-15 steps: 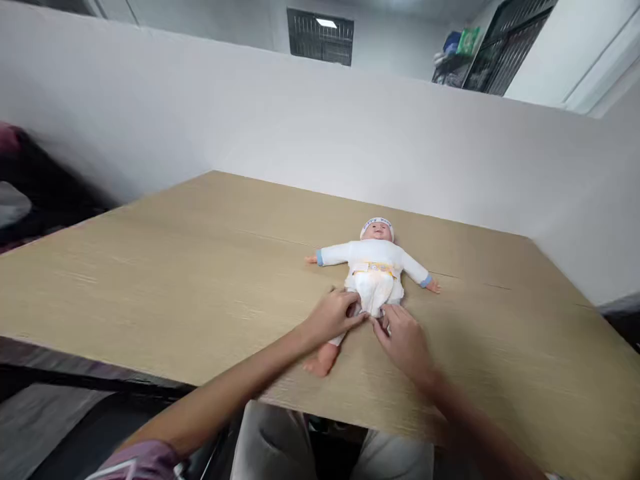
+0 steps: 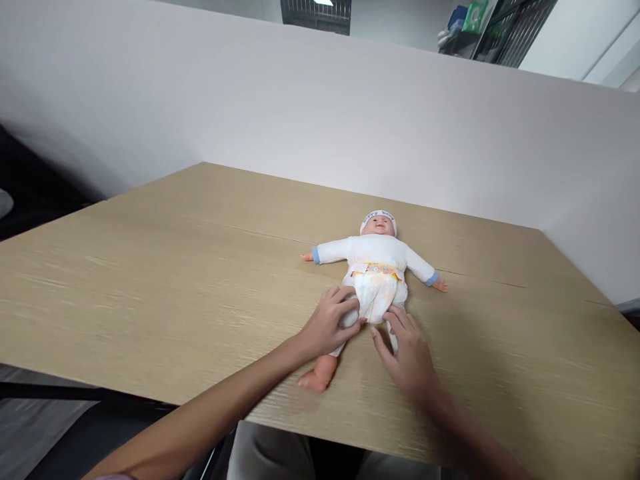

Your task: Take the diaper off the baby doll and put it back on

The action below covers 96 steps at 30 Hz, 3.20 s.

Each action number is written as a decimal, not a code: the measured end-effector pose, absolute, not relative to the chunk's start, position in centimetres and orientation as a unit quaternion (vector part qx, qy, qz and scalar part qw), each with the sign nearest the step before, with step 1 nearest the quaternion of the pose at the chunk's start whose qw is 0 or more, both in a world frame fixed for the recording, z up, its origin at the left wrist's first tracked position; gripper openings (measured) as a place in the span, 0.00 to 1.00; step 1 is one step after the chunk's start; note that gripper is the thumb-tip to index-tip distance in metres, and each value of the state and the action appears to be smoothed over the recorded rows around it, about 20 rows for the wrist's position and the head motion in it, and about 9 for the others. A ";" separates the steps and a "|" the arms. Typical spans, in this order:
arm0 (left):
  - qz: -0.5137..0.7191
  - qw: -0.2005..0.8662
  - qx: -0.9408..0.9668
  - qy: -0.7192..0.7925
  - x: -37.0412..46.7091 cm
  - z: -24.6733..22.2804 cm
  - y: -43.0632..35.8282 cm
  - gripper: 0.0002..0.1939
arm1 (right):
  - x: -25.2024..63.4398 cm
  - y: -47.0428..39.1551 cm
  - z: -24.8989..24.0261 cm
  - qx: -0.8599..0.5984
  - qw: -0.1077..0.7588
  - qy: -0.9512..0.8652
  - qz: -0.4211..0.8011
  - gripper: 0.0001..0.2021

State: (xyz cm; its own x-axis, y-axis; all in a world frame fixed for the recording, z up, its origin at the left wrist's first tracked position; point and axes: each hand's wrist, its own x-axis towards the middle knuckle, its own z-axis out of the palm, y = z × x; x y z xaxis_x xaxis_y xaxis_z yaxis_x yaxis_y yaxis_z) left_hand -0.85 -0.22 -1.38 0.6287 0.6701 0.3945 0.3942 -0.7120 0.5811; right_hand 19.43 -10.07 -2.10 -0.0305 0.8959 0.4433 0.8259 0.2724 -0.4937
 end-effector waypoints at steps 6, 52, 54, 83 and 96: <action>0.287 0.258 0.875 0.292 -0.7 -1.4 0.1 0.07 | 19.3 -9.8 -2.2 -0.622 0.354 -0.696 0.060 0.06; 0.455 0.281 0.731 0.424 -1.3 -2.0 0.6 0.16 | 22.3 -8.8 -1.1 -0.615 0.406 -0.675 -0.041 0.10; 0.473 0.233 0.749 0.401 -1.6 -1.8 1.2 0.14 | 23.1 -7.9 -1.2 -0.605 0.444 -0.661 -0.032 0.11; 0.442 0.258 0.775 0.371 1.8 -1.9 5.7 0.16 | 25.3 -0.1 0.2 -0.589 0.408 -0.684 0.135 0.15; 0.508 0.435 0.654 0.354 1.7 -2.2 6.3 0.24 | 26.5 0.4 0.5 -0.581 0.451 -0.628 0.255 0.18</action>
State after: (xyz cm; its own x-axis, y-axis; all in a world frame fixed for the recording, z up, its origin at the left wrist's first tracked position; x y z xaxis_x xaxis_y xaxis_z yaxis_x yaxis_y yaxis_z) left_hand 1.65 6.34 -2.20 0.2323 0.9050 0.3564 0.0210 -0.3710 0.9284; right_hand 26.55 0.36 0.47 0.0805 0.9594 0.2704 0.5000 0.1958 -0.8436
